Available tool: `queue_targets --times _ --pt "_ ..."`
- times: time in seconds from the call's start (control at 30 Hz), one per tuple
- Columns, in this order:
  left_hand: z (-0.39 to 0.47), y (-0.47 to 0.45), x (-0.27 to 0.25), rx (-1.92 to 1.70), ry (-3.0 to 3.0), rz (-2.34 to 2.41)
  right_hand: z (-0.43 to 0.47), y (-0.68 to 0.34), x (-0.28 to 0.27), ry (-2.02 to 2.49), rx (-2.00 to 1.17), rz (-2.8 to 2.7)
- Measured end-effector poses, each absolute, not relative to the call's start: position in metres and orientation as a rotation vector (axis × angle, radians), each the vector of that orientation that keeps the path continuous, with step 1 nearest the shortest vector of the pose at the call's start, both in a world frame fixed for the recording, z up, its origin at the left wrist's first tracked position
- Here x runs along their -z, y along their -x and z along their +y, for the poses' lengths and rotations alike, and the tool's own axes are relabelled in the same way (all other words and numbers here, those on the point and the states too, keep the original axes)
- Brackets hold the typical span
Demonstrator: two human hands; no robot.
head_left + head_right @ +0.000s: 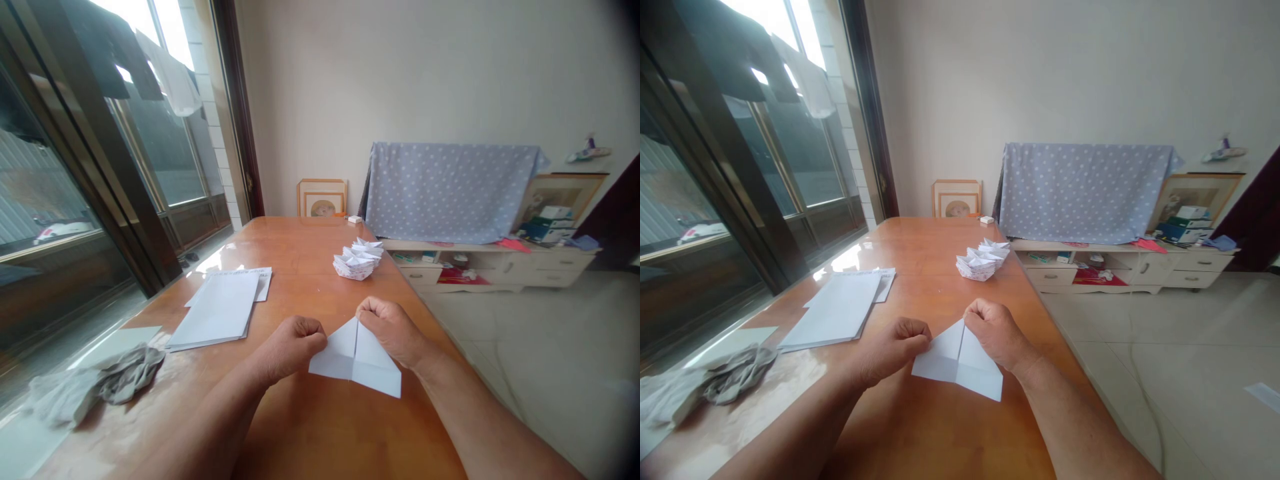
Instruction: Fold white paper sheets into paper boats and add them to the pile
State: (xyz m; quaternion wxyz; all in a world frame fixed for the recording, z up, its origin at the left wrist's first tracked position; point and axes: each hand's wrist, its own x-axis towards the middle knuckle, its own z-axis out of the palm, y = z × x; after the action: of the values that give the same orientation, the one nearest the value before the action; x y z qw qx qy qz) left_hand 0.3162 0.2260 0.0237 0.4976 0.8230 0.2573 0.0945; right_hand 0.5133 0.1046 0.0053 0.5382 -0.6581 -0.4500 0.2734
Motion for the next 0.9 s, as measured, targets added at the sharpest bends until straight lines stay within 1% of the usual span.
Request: queue_targets --times 0.43,0.63,0.8,0.9 --pt "0.245 -0.309 -0.011 -0.169 -1.999 0.606 0.105 -0.526 -0.010 1.542 -0.663 -0.950" --pt "0.240 -0.314 -0.022 -0.440 -1.890 0.724 0.106 -0.518 -0.009 1.545 -0.701 -1.055" --pt "0.219 -0.326 -0.027 -0.344 -1.904 0.570 0.108 -0.502 -0.001 1.558 -0.743 -1.187" --pt "0.213 -0.329 -0.022 -0.292 -1.947 0.588 0.109 -0.496 0.002 1.589 -0.721 -1.243"
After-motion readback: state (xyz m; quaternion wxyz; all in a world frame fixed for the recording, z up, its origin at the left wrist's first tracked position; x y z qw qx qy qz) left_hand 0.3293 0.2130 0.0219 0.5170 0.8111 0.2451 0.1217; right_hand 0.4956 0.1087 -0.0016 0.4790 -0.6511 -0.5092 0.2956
